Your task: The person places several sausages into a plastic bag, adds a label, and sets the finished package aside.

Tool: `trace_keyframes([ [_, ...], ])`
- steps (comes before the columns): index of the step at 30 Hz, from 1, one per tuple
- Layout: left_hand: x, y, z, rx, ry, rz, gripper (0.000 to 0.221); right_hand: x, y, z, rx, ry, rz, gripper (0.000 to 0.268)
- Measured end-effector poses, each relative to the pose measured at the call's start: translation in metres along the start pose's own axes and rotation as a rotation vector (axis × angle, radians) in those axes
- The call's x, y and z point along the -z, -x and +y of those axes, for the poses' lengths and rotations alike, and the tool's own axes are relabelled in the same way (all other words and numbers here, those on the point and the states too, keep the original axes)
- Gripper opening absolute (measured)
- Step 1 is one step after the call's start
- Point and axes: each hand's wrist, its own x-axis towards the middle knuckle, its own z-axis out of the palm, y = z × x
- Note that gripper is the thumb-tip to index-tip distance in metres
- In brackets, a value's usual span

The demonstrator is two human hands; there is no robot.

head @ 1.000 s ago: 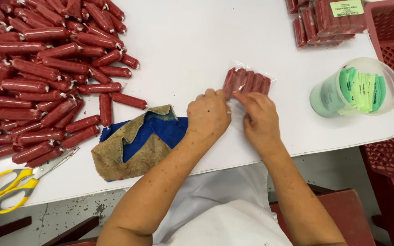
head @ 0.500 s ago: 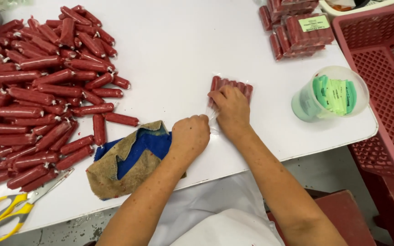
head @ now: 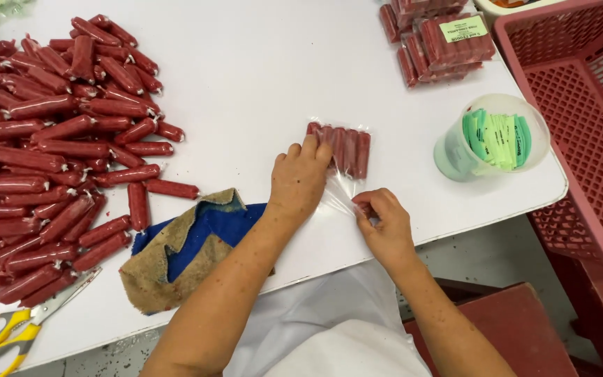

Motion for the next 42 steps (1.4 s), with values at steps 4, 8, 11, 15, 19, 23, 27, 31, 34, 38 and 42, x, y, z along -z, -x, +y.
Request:
trace_keyframes([
  [4,-0.003,-0.001,0.001,0.045,0.015,-0.118,0.037,0.001,0.001,0.0,-0.013,-0.097,-0.025,0.02],
  [8,0.049,-0.007,0.022,0.033,-0.01,-0.301,0.081,-0.003,0.002,0.003,-0.082,-0.209,-0.04,0.017],
  [11,0.01,-0.012,0.025,0.061,-0.014,-0.163,0.07,-0.012,0.006,-0.001,-0.118,-0.295,-0.05,0.015],
  [15,0.013,-0.012,0.026,0.053,-0.03,-0.037,0.068,-0.009,-0.006,-0.003,-0.049,-0.28,-0.063,0.017],
  [19,0.021,0.012,0.002,0.018,0.01,0.012,0.068,0.02,-0.052,-0.01,0.153,-0.248,-0.187,0.023],
  [23,0.049,0.056,-0.023,0.137,-0.079,0.246,0.005,0.03,-0.117,0.017,0.352,0.166,-0.1,0.036],
  [27,0.065,0.088,-0.023,0.484,0.251,0.079,0.015,0.025,-0.089,0.017,0.161,0.074,-0.278,0.037],
  [31,0.059,0.086,-0.017,0.847,1.065,0.034,0.057,0.031,-0.039,0.019,0.026,0.127,-0.167,0.045],
  [34,0.069,0.066,-0.01,0.831,1.106,-0.092,0.098,0.034,-0.029,0.009,0.221,0.272,-0.047,0.044],
  [38,0.093,0.053,-0.004,0.81,0.91,-0.218,0.098,0.03,-0.048,-0.014,0.483,0.381,-0.207,0.082],
  [42,0.089,0.066,-0.02,0.799,0.881,-0.219,0.098,0.018,-0.056,-0.001,0.407,0.43,-0.376,0.091],
])
